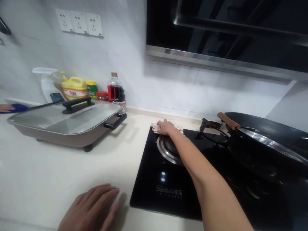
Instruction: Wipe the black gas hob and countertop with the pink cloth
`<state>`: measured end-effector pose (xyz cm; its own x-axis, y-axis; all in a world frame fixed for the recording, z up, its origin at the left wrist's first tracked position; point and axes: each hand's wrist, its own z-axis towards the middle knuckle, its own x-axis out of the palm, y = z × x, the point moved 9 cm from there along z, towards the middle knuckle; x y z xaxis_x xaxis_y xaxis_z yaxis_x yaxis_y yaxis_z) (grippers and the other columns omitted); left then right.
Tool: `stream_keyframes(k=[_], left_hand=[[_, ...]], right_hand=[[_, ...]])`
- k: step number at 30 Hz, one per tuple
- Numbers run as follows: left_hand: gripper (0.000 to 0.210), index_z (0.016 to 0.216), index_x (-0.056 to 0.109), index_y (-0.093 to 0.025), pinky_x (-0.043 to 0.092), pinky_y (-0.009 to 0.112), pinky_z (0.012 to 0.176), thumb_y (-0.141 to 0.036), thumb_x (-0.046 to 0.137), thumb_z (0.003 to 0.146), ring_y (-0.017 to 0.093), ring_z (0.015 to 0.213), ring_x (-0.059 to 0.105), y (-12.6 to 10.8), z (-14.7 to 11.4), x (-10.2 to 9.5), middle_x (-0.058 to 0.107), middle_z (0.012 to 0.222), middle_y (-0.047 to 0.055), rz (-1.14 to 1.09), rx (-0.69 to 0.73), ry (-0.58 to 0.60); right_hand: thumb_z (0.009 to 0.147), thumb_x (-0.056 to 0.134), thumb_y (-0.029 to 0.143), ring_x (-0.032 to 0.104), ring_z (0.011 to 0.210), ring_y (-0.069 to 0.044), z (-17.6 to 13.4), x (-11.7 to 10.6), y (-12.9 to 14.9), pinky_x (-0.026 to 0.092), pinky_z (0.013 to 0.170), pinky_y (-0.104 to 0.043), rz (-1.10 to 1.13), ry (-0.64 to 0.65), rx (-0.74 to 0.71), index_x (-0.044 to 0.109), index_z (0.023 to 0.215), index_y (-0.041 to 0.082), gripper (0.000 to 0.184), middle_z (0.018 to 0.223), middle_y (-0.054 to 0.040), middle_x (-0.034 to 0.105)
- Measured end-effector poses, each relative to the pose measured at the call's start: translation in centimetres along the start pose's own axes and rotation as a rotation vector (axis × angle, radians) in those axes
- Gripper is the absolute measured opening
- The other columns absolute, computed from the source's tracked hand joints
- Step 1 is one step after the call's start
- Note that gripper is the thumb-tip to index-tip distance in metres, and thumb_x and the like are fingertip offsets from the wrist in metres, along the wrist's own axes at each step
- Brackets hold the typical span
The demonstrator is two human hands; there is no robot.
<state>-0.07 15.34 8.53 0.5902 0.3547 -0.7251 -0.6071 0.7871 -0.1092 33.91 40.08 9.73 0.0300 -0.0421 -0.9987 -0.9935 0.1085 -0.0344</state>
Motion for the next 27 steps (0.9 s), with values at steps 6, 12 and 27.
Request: stream_keyframes(k=[6,12,27], left_hand=[[0.020,0.111,0.069,-0.025,0.054,0.034,0.078,-0.033,0.055,0.099,0.020,0.092,0.071,-0.7,0.2,-1.1,0.077,0.104,0.004,-0.001,-0.020,-0.105],[0.020,0.109,0.069,-0.026,0.051,0.037,0.081,-0.035,0.053,0.099,0.023,0.098,0.070,0.1,-0.4,-0.6,0.075,0.109,0.005,0.029,-0.110,-0.122],[0.032,0.108,0.072,-0.029,0.048,0.049,0.102,-0.049,0.052,0.092,0.028,0.120,0.063,3.3,0.2,1.3,0.070,0.124,0.006,-0.154,-0.395,0.061]], right_hand=[[0.091,0.061,0.060,0.055,0.119,-0.030,-3.7,0.0,7.0,0.043,0.102,-0.041,0.063,-0.013,-0.210,0.054,0.143,0.039,0.056,0.134,-0.0086,0.049],[0.087,0.069,0.064,0.051,0.116,-0.032,-10.2,-0.2,11.9,0.040,0.103,-0.045,0.124,-0.098,-0.355,0.064,0.129,0.032,0.054,0.123,-0.0098,0.050],[0.097,0.065,0.046,0.047,0.109,-0.024,-31.7,1.0,12.4,0.040,0.099,-0.041,0.370,-0.328,-0.462,0.060,0.133,0.036,0.038,0.117,-0.0051,0.049]])
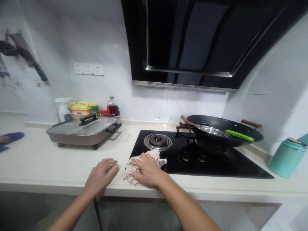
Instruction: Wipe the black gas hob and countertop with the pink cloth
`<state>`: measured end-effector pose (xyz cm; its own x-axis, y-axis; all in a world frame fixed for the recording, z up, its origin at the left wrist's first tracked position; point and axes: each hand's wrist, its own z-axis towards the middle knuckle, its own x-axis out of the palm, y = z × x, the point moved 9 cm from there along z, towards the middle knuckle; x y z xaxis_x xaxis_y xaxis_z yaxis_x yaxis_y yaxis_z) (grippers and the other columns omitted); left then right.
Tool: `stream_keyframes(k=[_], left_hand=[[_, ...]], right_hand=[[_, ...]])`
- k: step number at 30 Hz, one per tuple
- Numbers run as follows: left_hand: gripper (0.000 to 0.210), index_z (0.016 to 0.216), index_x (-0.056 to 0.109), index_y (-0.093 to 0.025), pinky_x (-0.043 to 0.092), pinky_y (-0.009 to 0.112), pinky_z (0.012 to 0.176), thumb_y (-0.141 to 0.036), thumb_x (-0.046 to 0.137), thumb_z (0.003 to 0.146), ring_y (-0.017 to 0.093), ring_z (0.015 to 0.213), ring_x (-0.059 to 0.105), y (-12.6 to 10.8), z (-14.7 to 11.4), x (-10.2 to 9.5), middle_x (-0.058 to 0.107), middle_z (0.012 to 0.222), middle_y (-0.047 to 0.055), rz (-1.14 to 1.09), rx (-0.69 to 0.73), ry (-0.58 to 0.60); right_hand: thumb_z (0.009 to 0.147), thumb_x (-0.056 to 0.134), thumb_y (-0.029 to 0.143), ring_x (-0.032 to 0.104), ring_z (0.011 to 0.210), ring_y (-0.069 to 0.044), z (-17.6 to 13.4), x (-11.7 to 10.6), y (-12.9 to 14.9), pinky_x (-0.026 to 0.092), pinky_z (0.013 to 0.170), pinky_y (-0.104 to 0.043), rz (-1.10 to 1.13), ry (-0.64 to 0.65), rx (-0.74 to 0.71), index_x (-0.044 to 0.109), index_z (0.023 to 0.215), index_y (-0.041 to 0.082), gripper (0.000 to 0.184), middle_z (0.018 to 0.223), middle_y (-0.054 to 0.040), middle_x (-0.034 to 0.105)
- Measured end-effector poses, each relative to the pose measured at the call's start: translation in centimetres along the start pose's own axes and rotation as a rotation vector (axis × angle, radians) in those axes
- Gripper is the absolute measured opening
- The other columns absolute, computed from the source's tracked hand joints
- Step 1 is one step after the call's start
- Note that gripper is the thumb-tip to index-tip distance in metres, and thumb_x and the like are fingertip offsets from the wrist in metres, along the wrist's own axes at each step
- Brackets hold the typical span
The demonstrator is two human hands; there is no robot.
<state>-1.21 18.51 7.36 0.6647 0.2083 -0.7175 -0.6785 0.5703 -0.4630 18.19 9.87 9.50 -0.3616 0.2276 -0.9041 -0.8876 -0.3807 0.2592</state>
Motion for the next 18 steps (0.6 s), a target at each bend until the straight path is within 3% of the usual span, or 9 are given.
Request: stream_keyframes(k=[3,7,9,11,14,18], left_hand=[[0.030,0.105,0.073,-0.026,0.047,0.048,0.107,-0.044,0.054,0.090,0.027,0.119,0.062,-2.9,0.4,-0.2,0.069,0.121,0.008,-0.141,0.078,-0.040],[0.029,0.111,0.072,-0.025,0.047,0.042,0.109,-0.039,0.053,0.093,0.024,0.124,0.059,-10.8,0.0,0.5,0.066,0.126,0.009,-0.282,0.310,0.008],[0.030,0.113,0.072,-0.025,0.046,0.041,0.108,-0.037,0.050,0.095,0.023,0.124,0.059,-14.5,-0.1,1.5,0.067,0.127,0.008,-0.263,0.370,0.074],[0.032,0.115,0.071,-0.028,0.044,0.043,0.109,-0.037,0.047,0.097,0.023,0.124,0.059,-16.9,0.1,3.3,0.067,0.129,0.006,-0.122,0.367,0.190],[0.037,0.119,0.071,-0.033,0.036,0.052,0.112,-0.046,0.043,0.099,0.028,0.133,0.052,-18.1,1.1,6.0,0.064,0.139,0.005,0.121,0.301,0.333],[0.050,0.130,0.066,-0.035,0.038,0.060,0.106,-0.063,0.048,0.092,0.038,0.131,0.053,-17.7,3.3,8.1,0.063,0.141,0.010,0.212,0.214,0.396]], right_hand=[[0.094,0.068,0.039,0.048,0.113,-0.026,-1.3,-0.4,0.3,0.041,0.102,-0.044,0.044,-0.078,0.035,0.058,0.138,0.039,0.045,0.120,-0.0053,0.051],[0.091,0.065,0.027,0.051,0.122,-0.023,-3.4,-2.7,-1.2,0.044,0.106,-0.041,0.299,-0.291,0.002,0.050,0.148,0.033,0.059,0.139,-0.0084,0.048],[0.094,0.058,0.029,0.054,0.122,-0.022,-6.5,-5.1,-3.9,0.047,0.104,-0.039,0.352,-0.471,0.041,0.055,0.142,0.028,0.048,0.141,-0.0098,0.049],[0.098,0.053,0.035,0.058,0.116,-0.022,-11.1,-7.7,-7.4,0.047,0.103,-0.040,0.265,-0.644,0.113,0.067,0.123,0.026,0.030,0.129,-0.0090,0.058],[0.099,0.049,0.039,0.063,0.099,-0.023,-19.5,-10.9,-13.3,0.048,0.095,-0.040,0.020,-0.825,0.281,0.072,0.101,0.024,0.027,0.103,-0.0067,0.068],[0.095,0.045,0.038,0.062,0.097,-0.028,-27.6,-12.6,-20.1,0.047,0.093,-0.044,-0.315,-0.888,0.602,0.072,0.094,0.019,0.033,0.100,-0.0123,0.070]])
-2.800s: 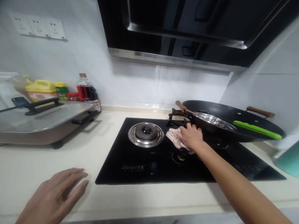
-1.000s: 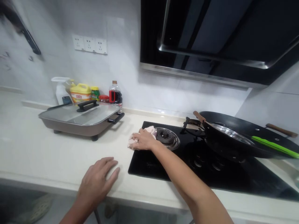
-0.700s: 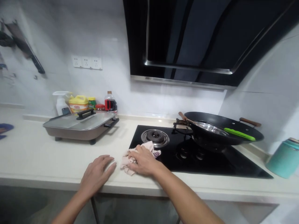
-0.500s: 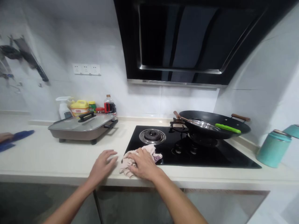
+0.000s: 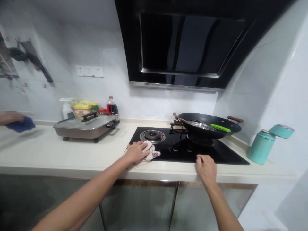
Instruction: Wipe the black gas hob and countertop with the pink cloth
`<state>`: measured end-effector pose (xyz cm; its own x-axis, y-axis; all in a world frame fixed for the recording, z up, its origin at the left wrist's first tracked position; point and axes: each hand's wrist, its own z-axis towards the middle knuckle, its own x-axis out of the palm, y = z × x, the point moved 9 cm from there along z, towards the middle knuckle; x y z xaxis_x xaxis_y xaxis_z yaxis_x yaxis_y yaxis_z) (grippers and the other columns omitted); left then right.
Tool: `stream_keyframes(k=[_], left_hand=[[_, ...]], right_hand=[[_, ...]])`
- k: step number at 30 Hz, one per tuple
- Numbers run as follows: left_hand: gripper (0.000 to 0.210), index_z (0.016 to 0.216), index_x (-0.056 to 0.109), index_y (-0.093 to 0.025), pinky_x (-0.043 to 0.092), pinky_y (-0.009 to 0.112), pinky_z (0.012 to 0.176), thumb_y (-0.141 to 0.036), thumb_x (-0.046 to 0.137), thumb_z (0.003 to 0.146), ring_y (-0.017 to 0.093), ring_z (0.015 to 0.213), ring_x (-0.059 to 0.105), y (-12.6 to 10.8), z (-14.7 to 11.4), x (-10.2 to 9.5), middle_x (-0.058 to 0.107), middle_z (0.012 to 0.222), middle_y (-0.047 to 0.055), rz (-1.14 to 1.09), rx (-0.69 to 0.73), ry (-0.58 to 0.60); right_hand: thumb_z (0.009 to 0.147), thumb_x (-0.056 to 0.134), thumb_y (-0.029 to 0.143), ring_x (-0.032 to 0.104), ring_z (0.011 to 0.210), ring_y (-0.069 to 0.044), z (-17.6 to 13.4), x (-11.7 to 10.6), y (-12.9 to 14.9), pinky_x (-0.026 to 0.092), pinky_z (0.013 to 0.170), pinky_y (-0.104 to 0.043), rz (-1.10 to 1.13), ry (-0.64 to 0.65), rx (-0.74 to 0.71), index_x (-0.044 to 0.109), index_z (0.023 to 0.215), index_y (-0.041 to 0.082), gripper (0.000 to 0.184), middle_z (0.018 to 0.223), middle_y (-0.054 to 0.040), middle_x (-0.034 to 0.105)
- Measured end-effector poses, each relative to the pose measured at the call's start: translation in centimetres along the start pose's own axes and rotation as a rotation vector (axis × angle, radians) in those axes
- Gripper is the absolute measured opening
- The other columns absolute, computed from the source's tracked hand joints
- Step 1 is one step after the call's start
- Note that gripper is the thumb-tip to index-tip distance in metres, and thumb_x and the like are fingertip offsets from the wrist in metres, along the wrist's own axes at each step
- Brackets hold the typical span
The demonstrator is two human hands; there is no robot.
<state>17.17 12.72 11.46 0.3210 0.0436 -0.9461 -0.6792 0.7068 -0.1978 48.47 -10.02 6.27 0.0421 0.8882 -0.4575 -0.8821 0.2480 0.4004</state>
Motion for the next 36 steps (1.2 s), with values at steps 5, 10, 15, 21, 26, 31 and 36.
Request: stream_keyframes(k=[5,10,15,21,26,31,36], left_hand=[[0.076,0.140,0.058,-0.032,0.041,0.058,0.103,-0.081,0.046,0.084,0.043,0.127,0.055,0.7,2.2,1.3,0.062,0.138,0.016,0.073,-0.082,0.047],[0.085,0.138,0.058,-0.020,0.035,0.057,0.106,-0.084,0.037,0.087,0.045,0.129,0.050,-0.9,2.3,1.8,0.054,0.144,0.023,0.130,-0.101,0.015],[0.077,0.132,0.063,-0.026,0.035,0.050,0.105,-0.084,0.038,0.088,0.037,0.127,0.051,-7.5,-0.1,3.5,0.058,0.138,0.015,0.108,0.088,-0.002],[0.071,0.129,0.064,-0.027,0.035,0.054,0.103,-0.080,0.048,0.085,0.035,0.119,0.051,-16.8,-1.8,7.0,0.060,0.128,0.014,0.013,0.400,-0.040],[0.061,0.128,0.063,-0.031,0.038,0.051,0.103,-0.072,0.058,0.083,0.033,0.121,0.050,-15.6,-0.4,7.5,0.059,0.130,0.011,-0.103,0.269,-0.007],[0.067,0.133,0.060,-0.033,0.043,0.047,0.100,-0.068,0.070,0.077,0.031,0.118,0.054,-8.3,-0.7,5.2,0.059,0.130,0.010,-0.062,0.068,-0.003],[0.067,0.137,0.059,-0.035,0.042,0.047,0.101,-0.068,0.071,0.079,0.032,0.120,0.054,3.3,-4.2,1.0,0.059,0.130,0.010,0.043,-0.067,-0.067]], right_hand=[[0.100,0.043,0.042,0.059,0.102,-0.029,-0.4,1.8,-2.1,0.045,0.090,-0.043,-0.288,0.182,0.063,0.075,0.104,0.022,0.038,0.113,-0.0114,0.069],[0.103,0.040,0.045,0.057,0.109,-0.028,-0.7,1.9,-1.0,0.043,0.096,-0.044,-0.366,0.318,0.104,0.075,0.111,0.025,0.041,0.120,-0.0103,0.066],[0.101,0.038,0.048,0.055,0.114,-0.032,-0.6,1.9,-1.3,0.044,0.097,-0.051,-0.390,0.381,0.146,0.074,0.114,0.026,0.044,0.123,-0.0120,0.064],[0.097,0.034,0.051,0.056,0.117,-0.035,-0.7,3.0,-2.9,0.047,0.094,-0.054,-0.386,0.442,0.178,0.071,0.119,0.028,0.049,0.131,-0.0122,0.062],[0.095,0.032,0.051,0.055,0.120,-0.038,-0.8,3.1,-3.5,0.047,0.095,-0.056,-0.379,0.436,0.157,0.071,0.121,0.028,0.053,0.134,-0.0125,0.061],[0.093,0.032,0.052,0.056,0.119,-0.038,-0.9,3.2,-4.2,0.048,0.095,-0.057,-0.346,0.449,0.170,0.072,0.119,0.028,0.053,0.134,-0.0118,0.062],[0.092,0.031,0.053,0.056,0.120,-0.038,-1.0,3.3,-4.2,0.048,0.095,-0.056,-0.324,0.450,0.168,0.071,0.121,0.028,0.055,0.134,-0.0107,0.063]])
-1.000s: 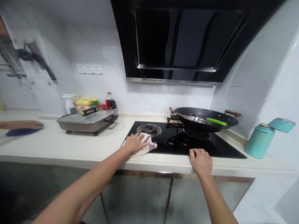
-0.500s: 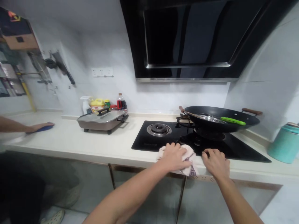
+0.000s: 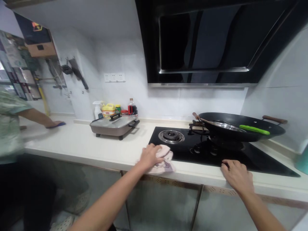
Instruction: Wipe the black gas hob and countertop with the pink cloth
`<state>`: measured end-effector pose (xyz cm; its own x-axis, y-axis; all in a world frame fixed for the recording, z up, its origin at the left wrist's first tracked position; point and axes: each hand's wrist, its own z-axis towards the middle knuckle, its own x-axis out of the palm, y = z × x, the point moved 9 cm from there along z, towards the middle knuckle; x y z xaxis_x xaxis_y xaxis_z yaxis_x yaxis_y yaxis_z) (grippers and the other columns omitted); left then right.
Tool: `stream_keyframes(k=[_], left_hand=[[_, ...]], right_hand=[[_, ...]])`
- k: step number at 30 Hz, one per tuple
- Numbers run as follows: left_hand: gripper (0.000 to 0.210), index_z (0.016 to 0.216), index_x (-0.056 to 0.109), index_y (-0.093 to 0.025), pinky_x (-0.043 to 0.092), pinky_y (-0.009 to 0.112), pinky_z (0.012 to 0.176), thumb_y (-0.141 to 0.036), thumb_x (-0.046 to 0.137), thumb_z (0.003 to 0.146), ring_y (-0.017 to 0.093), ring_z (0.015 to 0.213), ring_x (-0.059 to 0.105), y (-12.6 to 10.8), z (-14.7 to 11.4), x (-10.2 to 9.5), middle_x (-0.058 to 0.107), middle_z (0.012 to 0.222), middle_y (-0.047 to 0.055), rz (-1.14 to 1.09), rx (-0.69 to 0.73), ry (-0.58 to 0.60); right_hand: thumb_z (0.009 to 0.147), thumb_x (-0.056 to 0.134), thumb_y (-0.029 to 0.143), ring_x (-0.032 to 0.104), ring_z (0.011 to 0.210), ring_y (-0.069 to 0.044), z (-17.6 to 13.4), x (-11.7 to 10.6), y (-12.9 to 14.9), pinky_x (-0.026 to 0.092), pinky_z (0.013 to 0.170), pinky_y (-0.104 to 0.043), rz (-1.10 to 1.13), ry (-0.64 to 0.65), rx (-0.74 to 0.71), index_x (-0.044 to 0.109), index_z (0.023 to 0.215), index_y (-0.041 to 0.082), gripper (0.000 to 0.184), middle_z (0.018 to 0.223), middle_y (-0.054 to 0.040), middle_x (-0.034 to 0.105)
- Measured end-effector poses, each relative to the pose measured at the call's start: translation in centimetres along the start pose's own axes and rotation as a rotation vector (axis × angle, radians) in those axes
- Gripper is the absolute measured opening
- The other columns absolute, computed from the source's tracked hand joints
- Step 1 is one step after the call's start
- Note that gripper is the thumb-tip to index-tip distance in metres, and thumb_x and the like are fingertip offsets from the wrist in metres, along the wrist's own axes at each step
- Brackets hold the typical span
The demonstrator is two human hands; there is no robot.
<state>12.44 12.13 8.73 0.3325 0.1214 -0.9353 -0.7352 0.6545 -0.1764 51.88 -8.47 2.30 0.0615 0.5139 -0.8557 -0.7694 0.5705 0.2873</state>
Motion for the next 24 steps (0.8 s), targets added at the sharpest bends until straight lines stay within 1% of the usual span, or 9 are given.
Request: stream_keyframes(k=[4,6,8,10,12,15,18,21,24], left_hand=[[0.064,0.141,0.059,-0.034,0.039,0.053,0.103,-0.067,0.065,0.086,0.037,0.125,0.051,10.0,-2.1,-3.5,0.058,0.133,0.015,0.144,-0.097,-0.034],[0.056,0.135,0.065,-0.034,0.033,0.061,0.107,-0.064,0.063,0.089,0.042,0.132,0.045,13.5,-2.6,-5.0,0.054,0.141,0.017,0.218,-0.112,-0.040],[0.048,0.130,0.068,-0.033,0.026,0.067,0.110,-0.059,0.063,0.090,0.046,0.137,0.039,15.7,-2.8,-6.2,0.051,0.148,0.017,0.274,-0.102,-0.049],[0.039,0.124,0.071,-0.031,0.022,0.066,0.113,-0.051,0.062,0.092,0.045,0.138,0.038,16.7,-3.1,-7.1,0.052,0.148,0.016,0.309,-0.071,-0.057],[0.031,0.116,0.073,-0.027,0.025,0.061,0.114,-0.043,0.057,0.095,0.041,0.134,0.043,16.7,-3.5,-7.4,0.057,0.141,0.016,0.324,-0.028,-0.058],[0.026,0.108,0.072,-0.026,0.033,0.049,0.110,-0.035,0.049,0.099,0.032,0.122,0.053,15.9,-4.5,-7.0,0.064,0.125,0.013,0.310,0.041,-0.044],[0.026,0.106,0.071,-0.026,0.037,0.044,0.108,-0.029,0.047,0.099,0.029,0.118,0.054,15.4,-5.2,-6.2,0.065,0.121,0.013,0.285,0.072,-0.035],[0.030,0.111,0.072,-0.026,0.039,0.046,0.107,-0.030,0.044,0.100,0.030,0.118,0.055,16.0,-5.2,-5.4,0.066,0.124,0.014,0.260,0.025,-0.034],[0.038,0.123,0.070,-0.030,0.039,0.052,0.108,-0.042,0.043,0.100,0.033,0.128,0.053,17.9,-4.9,-5.0,0.062,0.139,0.014,0.228,-0.083,-0.017]], right_hand=[[0.090,0.032,0.051,0.057,0.118,-0.038,-0.1,-0.1,0.3,0.048,0.095,-0.055,0.003,-0.017,0.001,0.071,0.121,0.026,0.055,0.133,-0.0120,0.063],[0.089,0.034,0.050,0.057,0.117,-0.038,-0.2,-0.1,0.5,0.048,0.094,-0.055,0.007,-0.024,0.000,0.072,0.119,0.026,0.054,0.132,-0.0123,0.064],[0.088,0.035,0.050,0.058,0.117,-0.038,-0.2,-0.1,0.6,0.049,0.093,-0.056,0.015,-0.032,-0.001,0.072,0.118,0.026,0.054,0.130,-0.0124,0.065],[0.088,0.034,0.050,0.058,0.117,-0.038,-0.2,0.0,0.7,0.049,0.093,-0.055,0.025,-0.039,-0.003,0.071,0.118,0.026,0.054,0.130,-0.0123,0.065],[0.088,0.034,0.051,0.058,0.118,-0.037,-0.2,0.0,0.6,0.049,0.093,-0.055,0.032,-0.042,-0.002,0.071,0.118,0.026,0.054,0.130,-0.0122,0.064],[0.087,0.034,0.052,0.057,0.118,-0.038,-0.2,0.3,0.3,0.048,0.094,-0.057,0.041,-0.033,0.006,0.070,0.119,0.026,0.055,0.130,-0.0127,0.064],[0.086,0.034,0.053,0.057,0.118,-0.040,0.0,0.6,0.0,0.048,0.094,-0.059,0.046,-0.015,0.011,0.070,0.119,0.027,0.055,0.129,-0.0137,0.064],[0.086,0.035,0.053,0.057,0.118,-0.041,0.0,0.8,-0.2,0.048,0.093,-0.059,0.049,-0.009,0.010,0.070,0.119,0.026,0.055,0.129,-0.0144,0.063],[0.086,0.035,0.053,0.057,0.116,-0.040,0.0,0.8,-0.3,0.048,0.091,-0.059,0.056,-0.021,0.001,0.069,0.119,0.026,0.054,0.129,-0.0143,0.063]])
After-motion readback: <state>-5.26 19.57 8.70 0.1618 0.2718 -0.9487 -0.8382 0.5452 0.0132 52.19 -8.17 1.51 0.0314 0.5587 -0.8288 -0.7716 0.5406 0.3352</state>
